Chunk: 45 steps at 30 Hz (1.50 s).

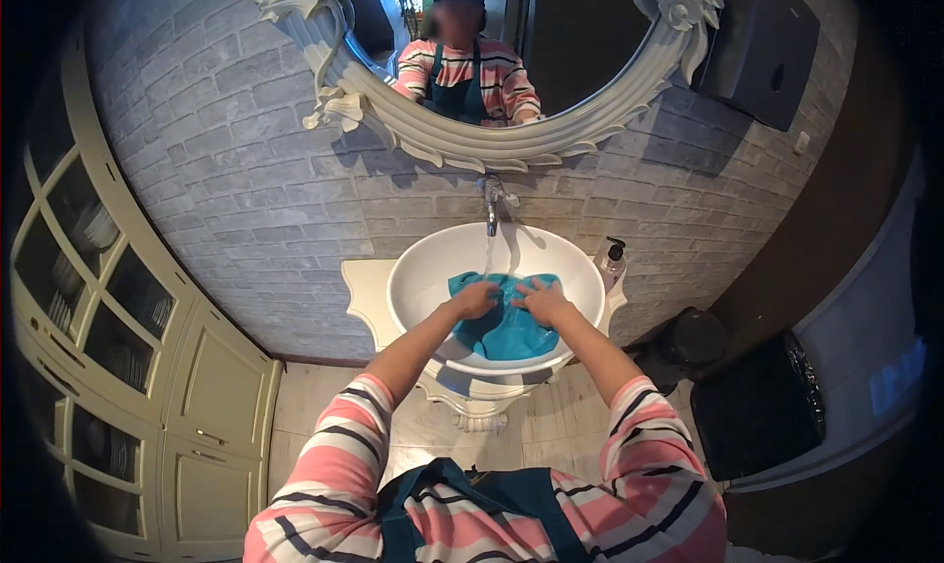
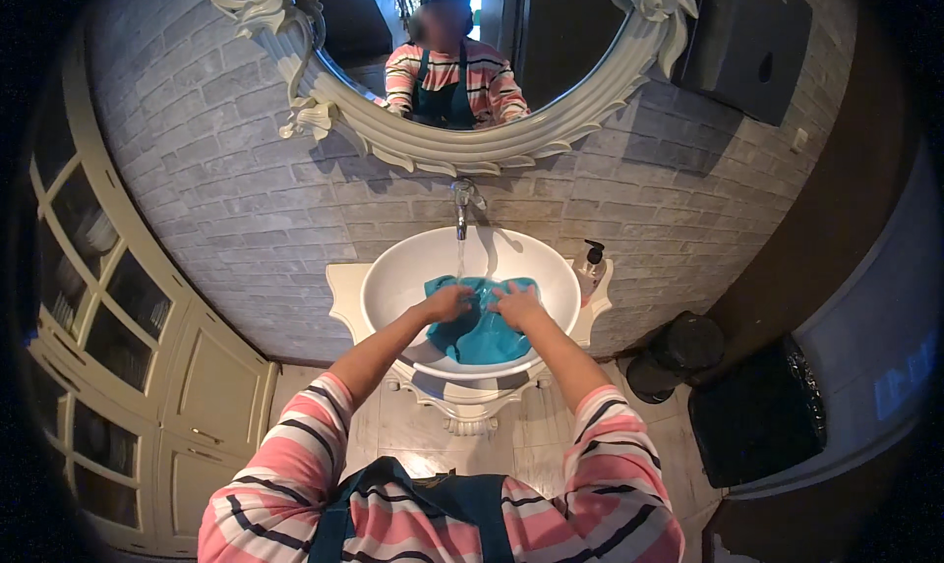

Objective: The person cleans a bathroom sink by hand using a cloth and soap from a dispenser. The person applies soap to the cloth, wipes the interior and rim of the white pedestal sink, and then rinses the cloth under the running faucet.

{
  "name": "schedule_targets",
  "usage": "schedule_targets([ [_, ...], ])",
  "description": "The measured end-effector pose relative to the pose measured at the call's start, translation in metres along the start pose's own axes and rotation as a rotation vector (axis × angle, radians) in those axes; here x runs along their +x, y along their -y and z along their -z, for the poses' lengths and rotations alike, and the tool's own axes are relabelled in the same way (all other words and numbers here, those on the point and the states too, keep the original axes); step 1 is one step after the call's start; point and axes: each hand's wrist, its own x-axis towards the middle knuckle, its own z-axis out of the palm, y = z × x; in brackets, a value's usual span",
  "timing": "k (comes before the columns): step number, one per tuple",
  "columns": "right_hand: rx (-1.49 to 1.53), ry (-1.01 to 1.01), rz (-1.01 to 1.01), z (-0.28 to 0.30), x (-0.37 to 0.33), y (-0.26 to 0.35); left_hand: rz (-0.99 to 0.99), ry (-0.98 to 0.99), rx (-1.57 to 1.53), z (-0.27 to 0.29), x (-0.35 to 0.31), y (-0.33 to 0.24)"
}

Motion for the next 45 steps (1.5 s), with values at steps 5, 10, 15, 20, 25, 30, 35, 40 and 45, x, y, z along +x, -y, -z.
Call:
schedule_targets([
  [5, -0.031, -0.253, -0.125, 0.003, 0.027, -0.008, 0.188, -0.311, -0.486, 0.003, 0.037, 0.009],
  [10, 0.101, -0.354, -0.141, 0.018, 0.071, 0.027, 0.353, -0.475, -0.452, 0.046, 0.028, -0.002],
  [15, 0.201, -0.461, -0.081, 0.006, 0.126, 0.059, 0.155, -0.636, -0.202, 0.078, 0.028, -0.024],
  [20, 0.243, -0.474, 0.241, 0.033, 0.108, 0.155, 0.299, -0.402, -0.545, 0.07, 0.013, 0.013],
  [25, 0.396, -0.304, 0.618, -0.045, 0.092, 0.088, 0.347, -0.243, -1.061, 0.043, 0.052, -0.049],
  [30, 0.329, 0.003, 0.582, -0.027, -0.009, 0.026, 0.377, -0.164, -1.047, 0.041, 0.053, -0.056],
  [35, 0.041, 0.123, 0.208, 0.017, -0.05, -0.017, 0.348, -0.155, -0.995, 0.042, 0.052, -0.051],
  [40, -0.064, -0.302, 0.063, -0.014, -0.007, -0.056, 0.296, -0.12, -0.878, 0.047, 0.045, -0.038],
  [45, -0.054, -0.656, 0.008, -0.009, 0.055, -0.029, 0.334, -0.113, -0.663, 0.06, 0.022, -0.025],
])
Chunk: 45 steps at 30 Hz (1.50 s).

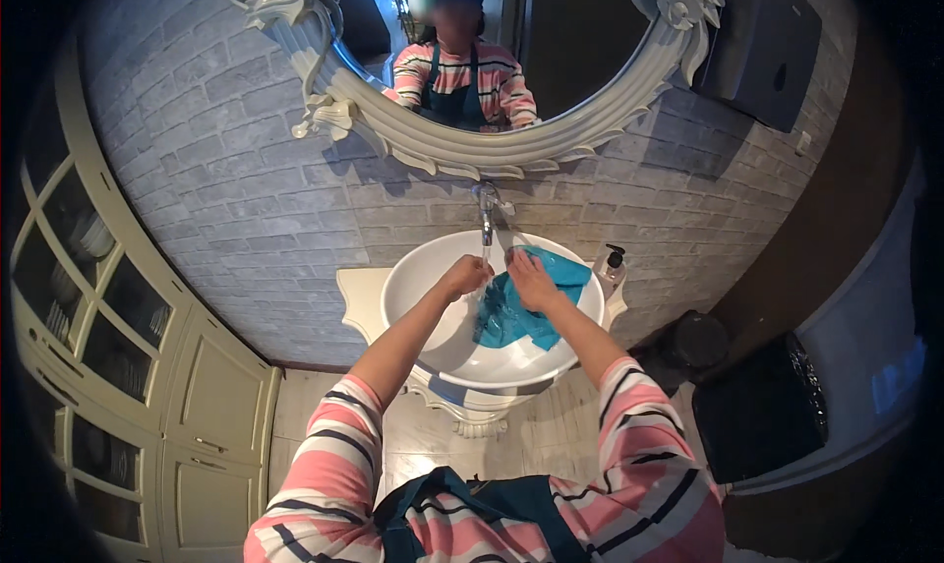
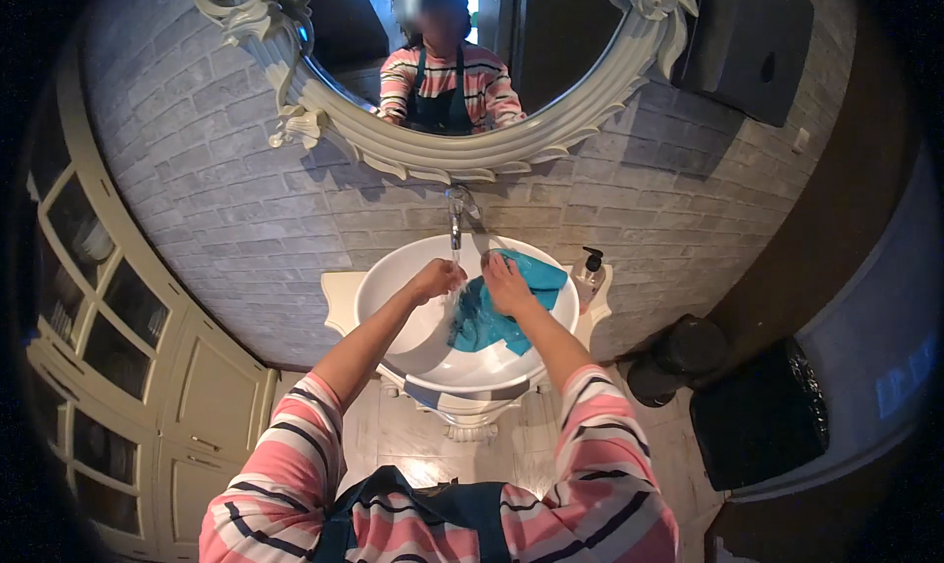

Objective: The person cleans a bathroom sink by hand using a cloth and soap from a dispenser. The person applies soap to the cloth, wipes the interior and rim of the white pedestal sink, and then rinses the cloth under the running faucet.

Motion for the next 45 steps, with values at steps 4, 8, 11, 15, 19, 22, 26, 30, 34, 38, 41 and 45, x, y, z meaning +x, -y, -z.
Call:
schedule_targets([
  [4, 0.099, -0.361, 0.004, -0.04, 0.049, 0.033, -0.206, -0.174, 0.434, 0.013, -0.005, 0.0],
  [8, 0.186, 0.051, 0.124, -0.013, 0.08, 0.088, -0.292, -0.276, 0.394, 0.031, -0.019, -0.009],
  [11, 0.202, 0.468, 0.204, 0.03, 0.079, 0.141, -0.29, -0.306, 0.452, 0.049, -0.028, 0.0],
  [15, 0.633, 0.149, 0.382, 0.029, 0.029, 0.153, -0.276, -0.195, 0.606, 0.047, -0.025, 0.014],
  [19, 0.705, 0.32, 0.528, 0.032, -0.01, 0.11, -0.283, 0.094, 0.839, 0.043, -0.02, 0.044],
  [22, 0.721, 0.432, 0.328, 0.051, -0.038, 0.068, -0.266, 0.319, 1.027, 0.029, -0.028, 0.063],
  [26, 0.351, 0.63, 0.047, 0.062, -0.068, 0.049, -0.228, 0.341, 1.303, 0.009, -0.029, 0.069],
  [30, 0.088, 0.659, 0.158, 0.045, -0.062, 0.015, -0.23, 0.022, 1.499, 0.007, -0.032, 0.07],
  [34, -0.189, 0.638, -0.013, 0.033, -0.062, -0.014, 0.036, 0.09, 1.518, -0.009, -0.047, 0.04],
  [38, 0.18, 0.541, -0.228, 0.068, -0.041, 0.008, 0.311, 0.314, 1.463, -0.015, -0.066, 0.046],
  [41, -0.033, 0.563, -0.199, 0.055, -0.038, 0.043, 0.317, 0.287, 1.422, -0.018, -0.066, 0.053],
  [45, 0.152, 0.608, -0.071, 0.008, -0.037, 0.052, 0.113, 0.395, 1.456, -0.017, -0.061, 0.019],
])
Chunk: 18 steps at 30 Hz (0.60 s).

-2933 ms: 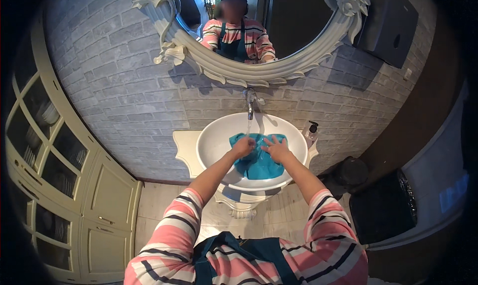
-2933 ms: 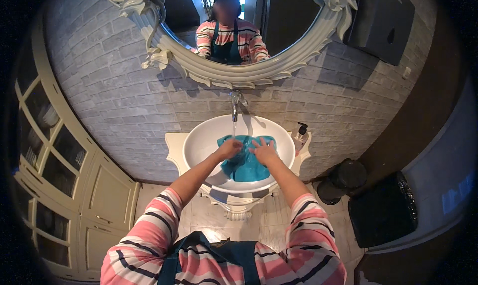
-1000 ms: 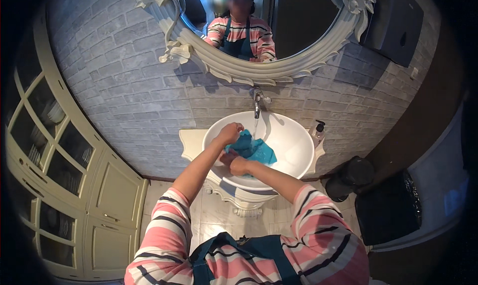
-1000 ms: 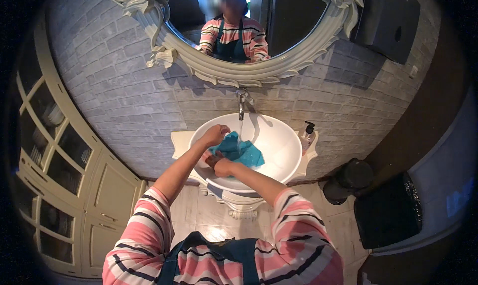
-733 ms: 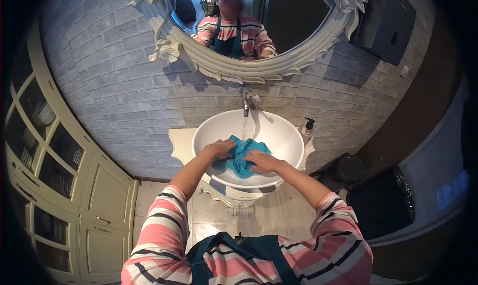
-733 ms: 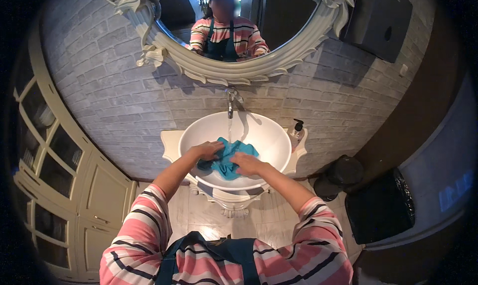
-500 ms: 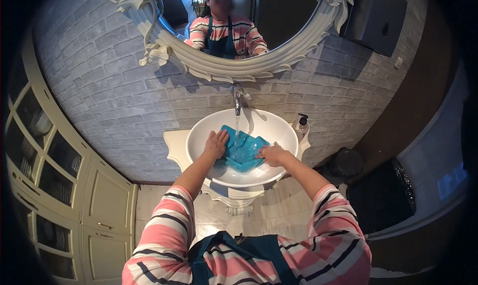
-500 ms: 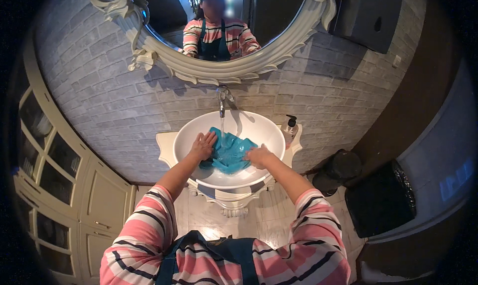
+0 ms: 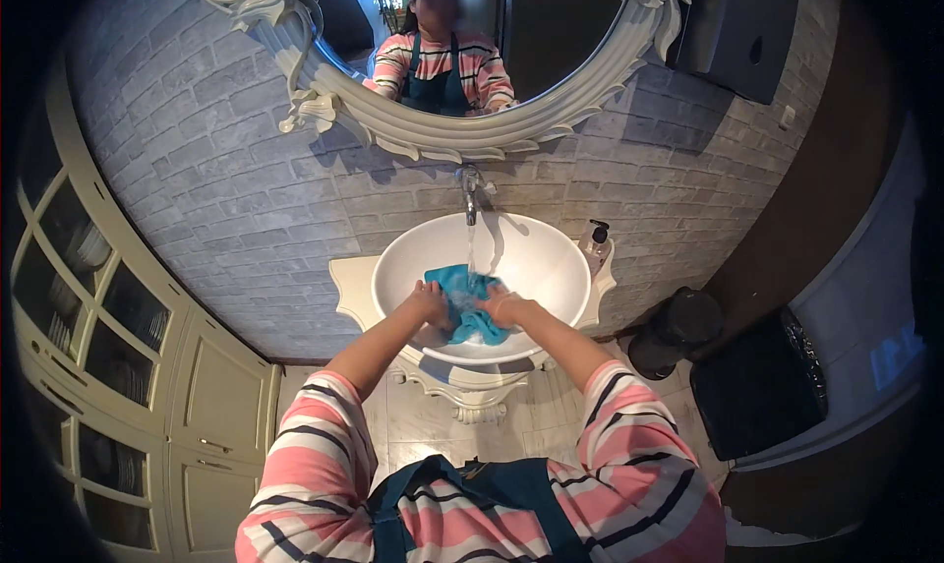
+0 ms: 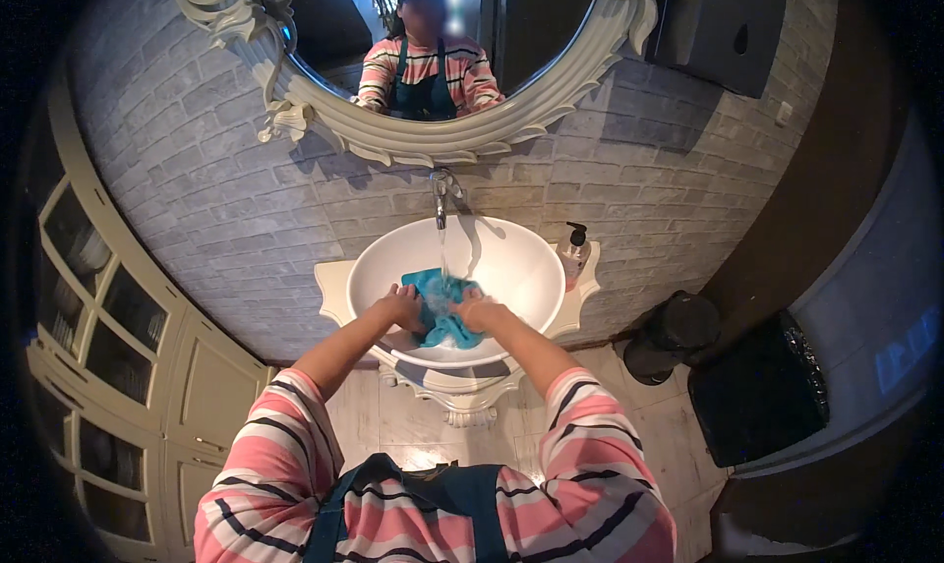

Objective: The person cleans a bathroom sink by hand using a cloth and soap from a dispenser. The person applies soap to the cloth, wipes the interior and rim of the white pedestal sink, and then rinses the cloth under the running faucet.

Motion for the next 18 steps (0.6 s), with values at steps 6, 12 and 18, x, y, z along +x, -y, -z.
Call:
schedule_targets([
  [6, 0.092, -0.169, 0.116, 0.058, -0.016, 0.065, -0.235, -0.499, -0.08, -0.041, 0.009, 0.081],
  [12, 0.189, -0.158, 0.272, 0.026, -0.012, 0.087, -0.253, -0.459, 0.025, -0.029, 0.008, 0.05],
  [18, 0.348, -0.223, 0.314, 0.074, -0.059, 0.032, -0.299, -0.28, 0.027, -0.017, -0.032, 0.064],
])
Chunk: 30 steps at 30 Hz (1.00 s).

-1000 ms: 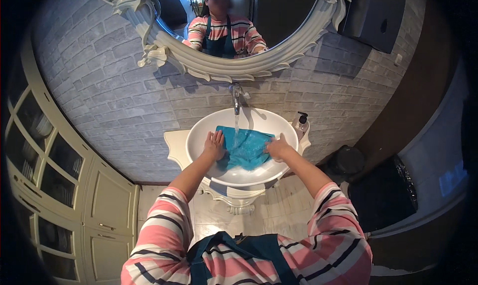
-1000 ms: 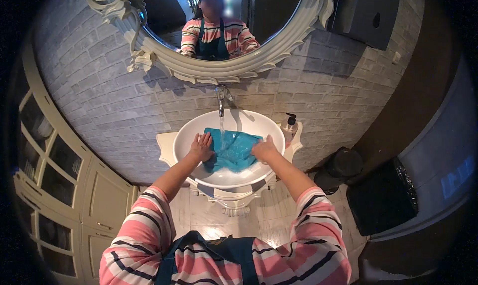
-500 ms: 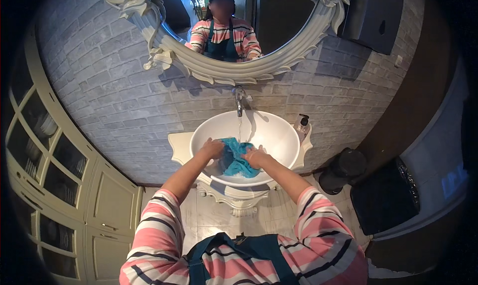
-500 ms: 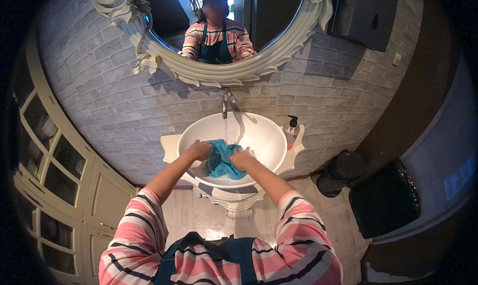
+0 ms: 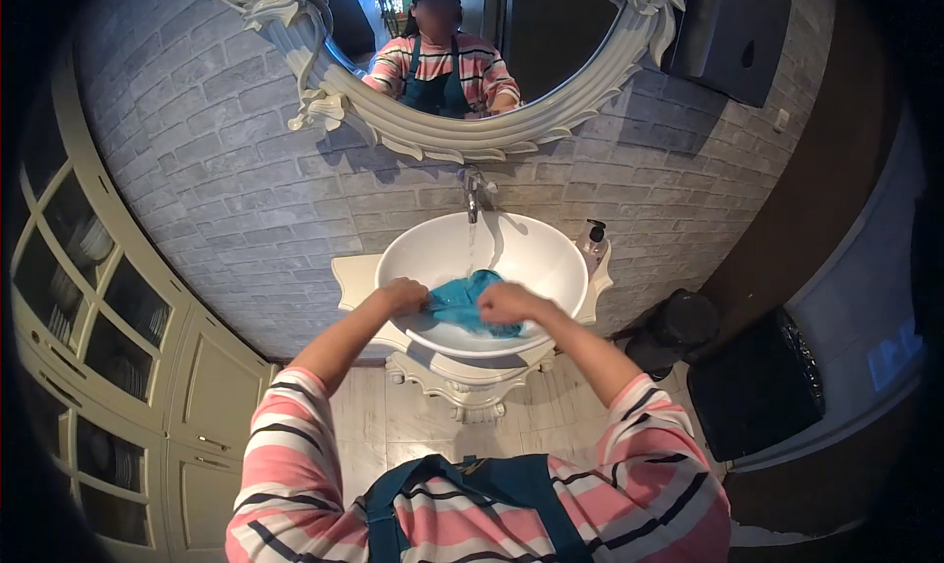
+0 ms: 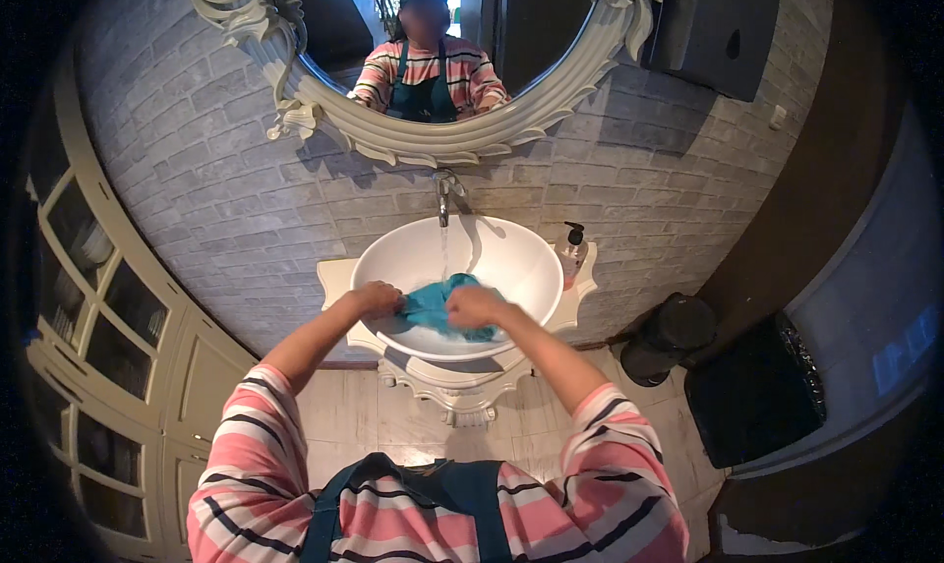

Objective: The person cleans a bathroom sink by hand using a cloth and soap from a dispenser. The person applies soap to the cloth, wipes the interior and rim of the white pedestal sink, and then rinses the cloth under the running faucet.

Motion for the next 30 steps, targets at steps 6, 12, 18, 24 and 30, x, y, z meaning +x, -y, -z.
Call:
schedule_targets([
  [6, -0.056, -0.453, -0.089, 0.097, -0.029, -0.022, -0.049, -0.465, -0.271, 0.117, -0.022, 0.004],
  [12, -0.054, -0.657, -0.093, 0.173, -0.042, 0.006, 0.157, -0.636, -0.286, 0.203, -0.054, 0.002],
  [18, -0.025, -0.668, -0.121, 0.18, -0.035, 0.002, 0.12, -0.783, -0.326, 0.209, -0.061, -0.003],
  [24, 0.038, -0.645, -0.041, 0.157, -0.024, -0.023, 0.131, -0.789, -0.335, 0.179, -0.042, 0.007],
  [30, 0.172, -0.132, 0.114, 0.103, -0.038, -0.02, 0.176, -0.418, -0.293, 0.121, -0.041, -0.006],
])
